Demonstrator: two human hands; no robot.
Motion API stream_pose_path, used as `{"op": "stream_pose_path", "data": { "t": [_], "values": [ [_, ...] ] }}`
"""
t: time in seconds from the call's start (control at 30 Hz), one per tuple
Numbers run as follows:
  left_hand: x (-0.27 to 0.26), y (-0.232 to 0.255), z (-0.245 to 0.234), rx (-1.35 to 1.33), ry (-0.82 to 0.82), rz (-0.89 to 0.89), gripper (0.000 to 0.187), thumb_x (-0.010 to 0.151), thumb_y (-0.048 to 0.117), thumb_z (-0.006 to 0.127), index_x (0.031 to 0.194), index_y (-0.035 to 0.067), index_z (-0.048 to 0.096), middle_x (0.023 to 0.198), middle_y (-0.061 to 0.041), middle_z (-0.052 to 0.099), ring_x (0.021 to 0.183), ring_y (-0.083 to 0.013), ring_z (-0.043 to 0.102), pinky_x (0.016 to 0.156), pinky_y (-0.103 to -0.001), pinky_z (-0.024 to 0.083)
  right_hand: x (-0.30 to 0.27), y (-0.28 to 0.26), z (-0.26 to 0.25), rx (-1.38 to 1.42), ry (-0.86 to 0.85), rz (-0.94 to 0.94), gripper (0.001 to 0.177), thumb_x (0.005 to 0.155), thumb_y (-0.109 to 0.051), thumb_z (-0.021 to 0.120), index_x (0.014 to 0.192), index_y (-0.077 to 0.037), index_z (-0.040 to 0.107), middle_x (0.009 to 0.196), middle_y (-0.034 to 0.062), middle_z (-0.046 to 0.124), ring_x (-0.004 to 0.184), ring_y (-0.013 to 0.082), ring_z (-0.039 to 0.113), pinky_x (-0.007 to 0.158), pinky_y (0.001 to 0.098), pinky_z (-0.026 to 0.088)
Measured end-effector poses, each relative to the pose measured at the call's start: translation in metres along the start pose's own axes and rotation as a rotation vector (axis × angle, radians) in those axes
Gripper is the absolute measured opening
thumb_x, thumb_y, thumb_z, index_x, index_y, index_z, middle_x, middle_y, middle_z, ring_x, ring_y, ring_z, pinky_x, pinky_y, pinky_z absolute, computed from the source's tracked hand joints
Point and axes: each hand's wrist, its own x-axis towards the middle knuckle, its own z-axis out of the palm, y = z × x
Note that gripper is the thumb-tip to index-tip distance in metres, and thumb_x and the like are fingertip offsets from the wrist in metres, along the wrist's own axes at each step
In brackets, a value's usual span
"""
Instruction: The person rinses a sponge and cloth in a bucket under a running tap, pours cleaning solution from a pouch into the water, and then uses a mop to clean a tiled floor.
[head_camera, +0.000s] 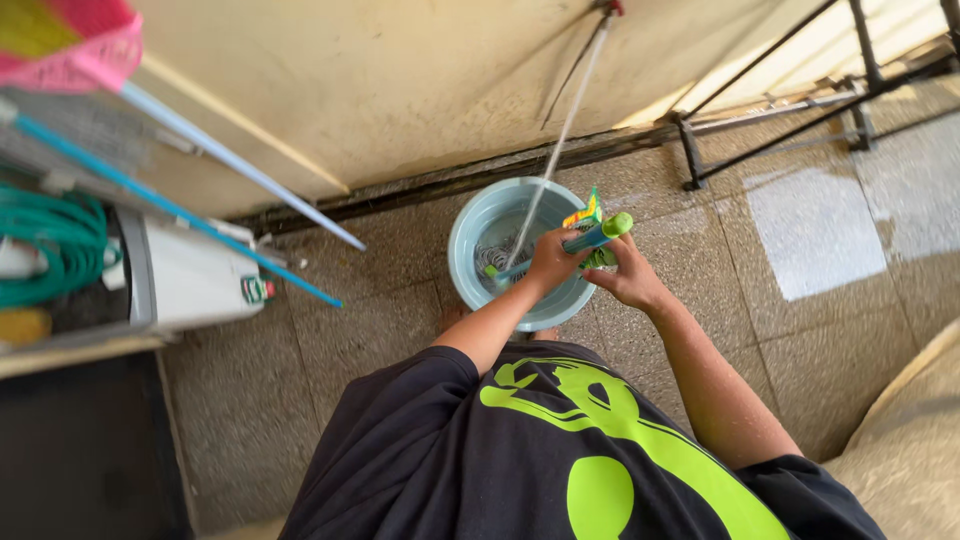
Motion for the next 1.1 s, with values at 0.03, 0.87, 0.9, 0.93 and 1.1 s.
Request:
{"op": "stream_pose_path", "data": {
  "t": [0.03,0.87,0.9,0.93,1.1],
  "values": [
    [-0.005,0.003,0.005,-0.002,0.038,-0.014,0.017,0.092,0.024,0.079,0.096,0.008,0.077,0.083,-0.01,0.077,0.077,-0.0198,0.076,0.071,-0.035,0.056,0.002,-0.008,-0.001,0.002,-0.036,-0.017,0.065,0.079,-0.018,0.084,0.136,-0.001,0.057,0.146,0.0253,0.044,0.135,0.0405,0.045,0.107,0.0453,0.039],
    [-0.231,-0.124,-0.055,-0.413,0.451,-0.189,0.064,0.1,0.047,0.071,0.141,-0.001,0.06,0.136,-0.018,0.068,0.125,-0.0248,0.067,0.108,-0.034,0.05,-0.076,-0.071,-0.02,0.773,0.52,-0.273,0.034,0.117,-0.021,0.063,0.086,-0.011,0.05,0.075,0.0033,0.061,0.069,0.0122,0.065,0.077,0.0398,0.061],
    [-0.235,-0.13,-0.054,-0.373,0.497,-0.213,0.055,0.103,0.039,0.07,0.138,-0.003,0.066,0.131,-0.019,0.071,0.118,-0.0233,0.069,0.103,-0.033,0.051,-0.076,-0.083,-0.037,0.847,0.542,-0.315,0.038,0.118,-0.021,0.063,0.085,-0.011,0.048,0.069,0.0028,0.056,0.055,0.0095,0.058,0.059,0.036,0.059],
    [-0.236,-0.133,-0.054,-0.33,0.542,-0.235,0.047,0.105,0.031,0.07,0.135,-0.005,0.072,0.125,-0.021,0.074,0.112,-0.0216,0.071,0.098,-0.031,0.052,-0.08,-0.096,-0.051,0.836,0.548,-0.357,0.036,0.119,-0.02,0.062,0.087,-0.01,0.049,0.066,0.0049,0.055,0.053,0.0115,0.056,0.055,0.0326,0.052],
    [-0.196,-0.132,-0.039,-0.197,0.417,-0.407,0.068,0.094,0.043,0.072,0.146,0.004,0.051,0.134,-0.02,0.063,0.126,-0.028,0.06,0.099,-0.037,0.051,-0.075,-0.117,-0.086,0.771,0.512,-0.529,0.038,0.118,-0.017,0.06,0.083,-0.012,0.046,0.057,0.0028,0.051,0.042,0.0091,0.05,0.046,0.0291,0.046]
  ]
}}
